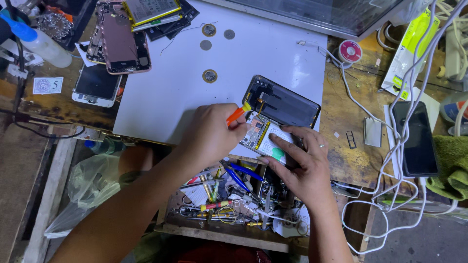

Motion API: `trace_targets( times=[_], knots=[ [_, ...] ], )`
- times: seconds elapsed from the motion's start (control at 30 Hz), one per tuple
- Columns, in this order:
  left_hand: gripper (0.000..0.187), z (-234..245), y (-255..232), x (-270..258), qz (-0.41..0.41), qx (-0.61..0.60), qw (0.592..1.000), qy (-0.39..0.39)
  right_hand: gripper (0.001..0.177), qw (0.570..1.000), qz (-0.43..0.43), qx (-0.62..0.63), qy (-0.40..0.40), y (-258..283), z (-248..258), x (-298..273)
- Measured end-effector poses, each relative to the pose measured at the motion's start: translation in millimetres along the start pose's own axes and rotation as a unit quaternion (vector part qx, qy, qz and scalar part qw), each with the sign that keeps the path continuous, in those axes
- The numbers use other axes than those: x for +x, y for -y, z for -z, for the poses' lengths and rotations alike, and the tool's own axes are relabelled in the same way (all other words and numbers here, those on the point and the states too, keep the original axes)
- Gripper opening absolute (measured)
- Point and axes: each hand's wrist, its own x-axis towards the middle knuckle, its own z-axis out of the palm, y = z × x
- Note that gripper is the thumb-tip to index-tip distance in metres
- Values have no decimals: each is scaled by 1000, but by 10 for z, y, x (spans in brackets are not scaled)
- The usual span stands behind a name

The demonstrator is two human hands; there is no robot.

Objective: The person disassembles a smartphone on a cluttered workbench, using a screwdriver to remove screws and a metal spudger to pry out the motherboard. They then use pliers to manipulate a small component on the circuit board.

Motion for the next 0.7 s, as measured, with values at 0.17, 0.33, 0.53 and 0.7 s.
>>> trace_targets(
  times=[0.17, 0.33, 0.53, 0.7],
  knots=[
    [21, 51, 36, 52, -14, -8, 1000, 25, 48, 1000, 1, 0, 0, 4, -1, 6],
    [23, 68, 23, 41, 3, -10, 999, 52, 46, 1000, -3, 2, -1, 5, -7, -1],
    [24, 38, 34, 38, 0, 6, 999, 53, 47, 1000, 1, -2, 0, -5, -11, -5],
    [22, 72, -44, -80, -164, 53, 981, -94, 47, 1000, 1, -1, 0, 1, -7, 1]
  ],
)
